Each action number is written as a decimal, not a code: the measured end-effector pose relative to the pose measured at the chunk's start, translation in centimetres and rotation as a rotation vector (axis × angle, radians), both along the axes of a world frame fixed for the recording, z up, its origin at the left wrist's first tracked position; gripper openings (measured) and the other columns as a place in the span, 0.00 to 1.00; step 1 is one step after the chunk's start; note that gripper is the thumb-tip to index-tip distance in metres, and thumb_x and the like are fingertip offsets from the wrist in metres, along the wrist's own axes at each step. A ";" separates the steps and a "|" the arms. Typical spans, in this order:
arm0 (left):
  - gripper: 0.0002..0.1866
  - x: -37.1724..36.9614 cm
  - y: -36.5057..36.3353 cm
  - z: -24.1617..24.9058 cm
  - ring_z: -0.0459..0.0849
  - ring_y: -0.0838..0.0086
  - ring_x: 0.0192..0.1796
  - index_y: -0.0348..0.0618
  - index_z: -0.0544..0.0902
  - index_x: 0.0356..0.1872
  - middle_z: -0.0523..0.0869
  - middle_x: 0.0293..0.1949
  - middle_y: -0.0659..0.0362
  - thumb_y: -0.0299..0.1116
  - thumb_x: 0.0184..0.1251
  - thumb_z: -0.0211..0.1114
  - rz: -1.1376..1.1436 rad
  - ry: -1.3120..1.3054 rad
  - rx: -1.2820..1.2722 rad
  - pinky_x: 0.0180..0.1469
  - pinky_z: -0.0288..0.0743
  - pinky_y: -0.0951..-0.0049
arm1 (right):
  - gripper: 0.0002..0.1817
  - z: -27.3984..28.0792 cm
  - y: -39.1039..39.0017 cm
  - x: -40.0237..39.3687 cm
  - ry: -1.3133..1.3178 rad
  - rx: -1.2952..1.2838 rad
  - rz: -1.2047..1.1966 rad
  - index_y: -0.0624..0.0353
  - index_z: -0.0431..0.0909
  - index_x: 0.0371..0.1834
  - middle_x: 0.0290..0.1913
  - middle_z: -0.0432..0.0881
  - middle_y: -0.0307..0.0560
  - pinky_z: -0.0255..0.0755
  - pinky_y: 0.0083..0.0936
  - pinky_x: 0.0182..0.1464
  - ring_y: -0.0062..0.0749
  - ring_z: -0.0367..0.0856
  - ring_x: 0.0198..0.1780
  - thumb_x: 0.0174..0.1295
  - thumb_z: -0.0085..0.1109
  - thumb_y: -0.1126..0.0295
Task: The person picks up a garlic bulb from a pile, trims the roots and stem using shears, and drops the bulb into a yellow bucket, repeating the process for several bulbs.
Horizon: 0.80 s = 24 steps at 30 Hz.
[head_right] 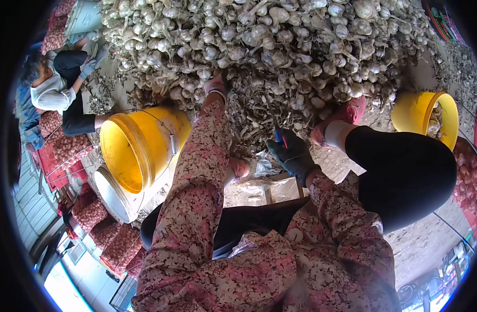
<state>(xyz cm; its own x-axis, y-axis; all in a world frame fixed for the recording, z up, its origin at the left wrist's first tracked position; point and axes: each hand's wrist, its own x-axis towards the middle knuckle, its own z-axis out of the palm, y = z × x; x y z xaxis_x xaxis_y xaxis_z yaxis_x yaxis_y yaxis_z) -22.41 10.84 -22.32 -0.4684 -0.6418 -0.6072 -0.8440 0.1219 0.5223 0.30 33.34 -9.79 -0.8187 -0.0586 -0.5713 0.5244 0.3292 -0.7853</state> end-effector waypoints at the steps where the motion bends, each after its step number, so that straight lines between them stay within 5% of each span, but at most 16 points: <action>1: 0.22 1.4 -0.3 0.1 0.85 0.68 0.37 0.34 0.85 0.38 0.87 0.35 0.53 0.42 0.48 0.76 0.000 -0.005 -0.006 0.36 0.78 0.68 | 0.26 0.7 -0.1 -0.2 0.098 0.061 0.041 0.56 0.74 0.54 0.41 0.82 0.53 0.74 0.35 0.47 0.46 0.82 0.44 0.59 0.63 0.51; 3: 0.19 3.5 -1.6 -0.3 0.85 0.68 0.32 0.35 0.84 0.38 0.87 0.33 0.53 0.39 0.50 0.74 0.007 0.350 0.305 0.33 0.78 0.69 | 0.25 0.6 -0.3 -0.6 0.117 0.062 0.030 0.55 0.75 0.53 0.42 0.82 0.50 0.74 0.34 0.47 0.44 0.82 0.44 0.58 0.64 0.52; 4: 0.16 5.2 -1.5 0.4 0.84 0.69 0.27 0.36 0.85 0.38 0.86 0.32 0.54 0.36 0.51 0.72 0.143 0.368 0.408 0.29 0.79 0.70 | 0.24 0.8 -0.3 -0.8 0.124 0.067 0.048 0.55 0.75 0.53 0.42 0.82 0.50 0.74 0.34 0.47 0.44 0.82 0.44 0.58 0.64 0.52; 7: 0.09 10.0 -3.1 -0.8 0.83 0.67 0.22 0.40 0.83 0.35 0.84 0.27 0.58 0.31 0.56 0.70 0.094 0.311 0.340 0.21 0.77 0.65 | 0.24 0.7 -0.2 -0.8 0.080 0.069 0.085 0.54 0.75 0.52 0.40 0.82 0.49 0.74 0.33 0.47 0.43 0.82 0.43 0.57 0.64 0.52; 12: 0.16 15.6 -7.3 -7.7 0.85 0.64 0.38 0.44 0.85 0.42 0.87 0.36 0.56 0.41 0.56 0.68 -0.509 -0.063 0.030 0.40 0.78 0.65 | 0.26 -1.3 -1.1 1.3 0.049 0.021 0.034 0.57 0.76 0.48 0.38 0.81 0.51 0.73 0.34 0.45 0.40 0.81 0.41 0.56 0.64 0.48; 13: 0.21 15.6 -6.8 -5.9 0.85 0.60 0.49 0.46 0.85 0.46 0.88 0.43 0.51 0.46 0.55 0.66 -0.518 -0.017 -0.063 0.54 0.76 0.64 | 0.26 -1.8 -1.4 1.6 -0.012 -0.032 0.012 0.58 0.76 0.47 0.37 0.81 0.51 0.72 0.34 0.45 0.38 0.80 0.40 0.56 0.64 0.47; 19: 0.27 10.2 -6.1 -6.6 0.84 0.62 0.50 0.38 0.81 0.52 0.86 0.47 0.51 0.44 0.53 0.70 -0.246 0.252 0.143 0.54 0.75 0.67 | 0.24 -0.8 -2.2 1.5 -0.001 -0.065 0.039 0.59 0.74 0.43 0.34 0.79 0.48 0.71 0.32 0.44 0.35 0.77 0.37 0.57 0.65 0.50; 24: 0.39 4.4 -5.9 -13.6 0.83 0.60 0.53 0.37 0.76 0.59 0.84 0.51 0.49 0.50 0.46 0.75 -0.173 0.180 0.244 0.57 0.72 0.67 | 0.31 0.4 -1.1 0.5 -0.152 -0.030 0.044 0.56 0.71 0.58 0.46 0.81 0.49 0.72 0.31 0.51 0.34 0.80 0.48 0.57 0.66 0.50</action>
